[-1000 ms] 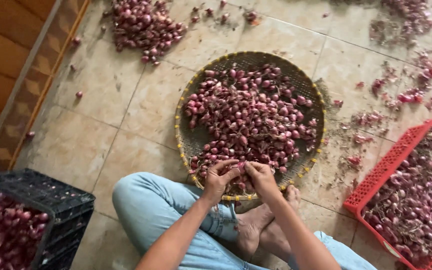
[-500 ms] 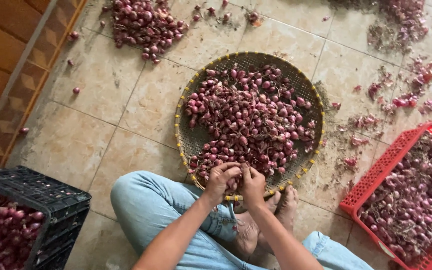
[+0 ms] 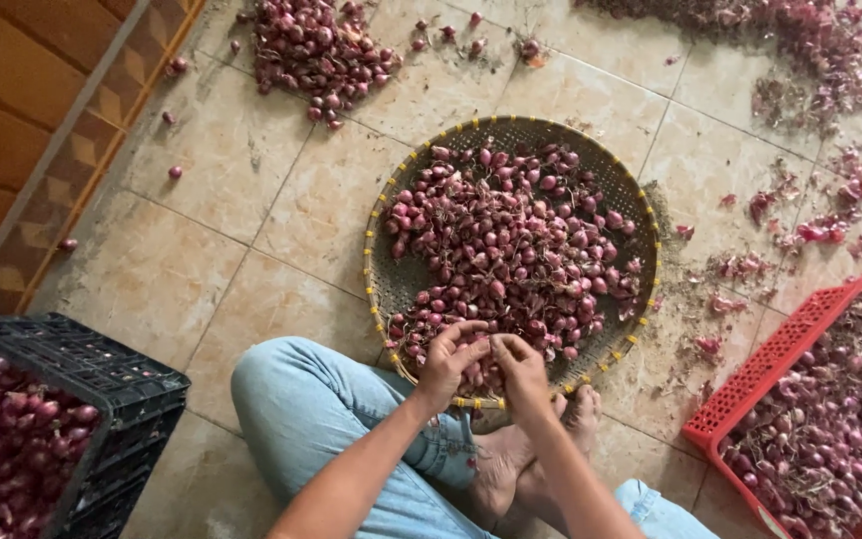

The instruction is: The person sits on a tiled floor and peels small red onions by hand, removing dry outer skins and roots. The peeled onions are placed into a black crate while the skins are discarded onto the floor.

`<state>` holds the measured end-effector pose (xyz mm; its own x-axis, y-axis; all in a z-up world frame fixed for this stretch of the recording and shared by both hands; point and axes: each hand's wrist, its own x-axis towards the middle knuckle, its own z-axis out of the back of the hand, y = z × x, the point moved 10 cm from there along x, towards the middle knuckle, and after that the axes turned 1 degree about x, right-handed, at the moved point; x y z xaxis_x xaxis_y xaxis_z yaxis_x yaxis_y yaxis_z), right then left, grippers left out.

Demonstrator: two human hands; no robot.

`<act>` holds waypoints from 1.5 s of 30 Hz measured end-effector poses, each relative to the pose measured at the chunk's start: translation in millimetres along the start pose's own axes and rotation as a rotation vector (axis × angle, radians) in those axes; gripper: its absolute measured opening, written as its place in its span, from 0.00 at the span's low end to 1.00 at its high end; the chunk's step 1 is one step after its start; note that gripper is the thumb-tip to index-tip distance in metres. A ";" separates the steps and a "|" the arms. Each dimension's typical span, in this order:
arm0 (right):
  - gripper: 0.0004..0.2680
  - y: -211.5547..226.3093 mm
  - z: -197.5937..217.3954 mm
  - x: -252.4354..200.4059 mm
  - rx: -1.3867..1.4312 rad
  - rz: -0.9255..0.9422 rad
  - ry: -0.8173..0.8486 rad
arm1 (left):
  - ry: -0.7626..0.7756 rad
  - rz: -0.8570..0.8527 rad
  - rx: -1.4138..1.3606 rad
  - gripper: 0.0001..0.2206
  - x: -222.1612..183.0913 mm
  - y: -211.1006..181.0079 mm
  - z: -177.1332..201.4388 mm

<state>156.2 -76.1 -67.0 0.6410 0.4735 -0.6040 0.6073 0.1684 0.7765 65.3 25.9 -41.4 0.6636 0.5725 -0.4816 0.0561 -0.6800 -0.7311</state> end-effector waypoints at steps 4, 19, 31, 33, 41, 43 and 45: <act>0.07 -6.8 -8.7 -6.1 0.039 0.097 -0.065 | 0.006 -0.012 0.042 0.15 -1.7 9.6 3.9; 0.05 -9.4 27.3 16.0 0.190 -0.139 -0.110 | -0.097 0.076 -0.087 0.09 8.8 17.4 23.7; 0.05 6.4 6.4 1.9 0.173 0.061 -0.115 | -0.103 0.135 -0.045 0.08 18.3 59.5 34.5; 0.05 8.9 5.7 -1.7 0.154 0.083 -0.146 | -0.094 0.138 -0.043 0.09 19.2 60.0 33.9; 0.06 40.0 2.6 -17.0 -0.099 0.454 -0.168 | -0.051 0.127 0.073 0.11 15.3 68.7 31.8; 0.06 48.1 2.8 -20.2 -0.192 0.508 -0.184 | -0.023 0.113 0.101 0.11 10.5 59.9 22.2; 0.07 50.7 4.3 -21.8 -0.285 0.559 -0.201 | 0.004 0.100 0.129 0.13 5.2 52.9 14.4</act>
<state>175.0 -81.6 -15.2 0.9157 0.3903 -0.0959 0.0267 0.1791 0.9835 61.0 -0.5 -89.6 0.6639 0.5033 -0.5531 -0.1065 -0.6684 -0.7361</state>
